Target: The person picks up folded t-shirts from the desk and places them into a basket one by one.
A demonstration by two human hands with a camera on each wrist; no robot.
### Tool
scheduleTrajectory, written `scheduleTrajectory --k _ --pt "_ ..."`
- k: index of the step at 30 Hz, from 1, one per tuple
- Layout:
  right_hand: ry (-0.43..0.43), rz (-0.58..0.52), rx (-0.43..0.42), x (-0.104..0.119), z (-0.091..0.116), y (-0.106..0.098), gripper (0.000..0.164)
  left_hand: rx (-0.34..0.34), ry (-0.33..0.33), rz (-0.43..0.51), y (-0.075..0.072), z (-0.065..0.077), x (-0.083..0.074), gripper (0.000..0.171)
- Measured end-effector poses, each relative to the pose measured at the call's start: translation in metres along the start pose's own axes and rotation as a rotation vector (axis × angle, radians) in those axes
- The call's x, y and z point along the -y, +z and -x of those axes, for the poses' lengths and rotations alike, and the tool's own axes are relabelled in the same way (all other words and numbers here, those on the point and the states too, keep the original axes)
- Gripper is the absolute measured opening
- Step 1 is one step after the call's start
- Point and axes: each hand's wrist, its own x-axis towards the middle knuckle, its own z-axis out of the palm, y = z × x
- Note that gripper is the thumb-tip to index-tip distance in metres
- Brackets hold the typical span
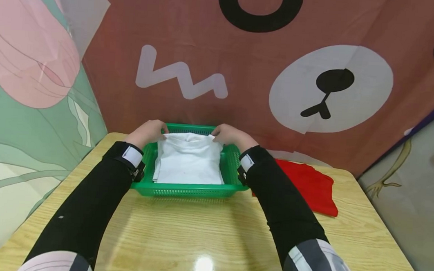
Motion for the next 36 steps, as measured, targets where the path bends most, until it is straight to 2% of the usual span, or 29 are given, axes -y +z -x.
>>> scheduleTrajectory --k 8,21,36 --pt "-0.011 0.011 0.051 0.001 -0.001 -0.001 0.041 0.012 -0.022 0.020 0.002 0.001 -0.001 0.032" --pt "-0.032 0.048 0.026 -0.001 -0.004 0.001 0.043 0.059 -0.046 -0.006 0.003 -0.003 0.002 0.039" --pt "-0.048 0.013 -0.011 0.005 -0.001 0.001 0.044 0.015 -0.031 0.002 -0.008 0.006 0.001 0.047"
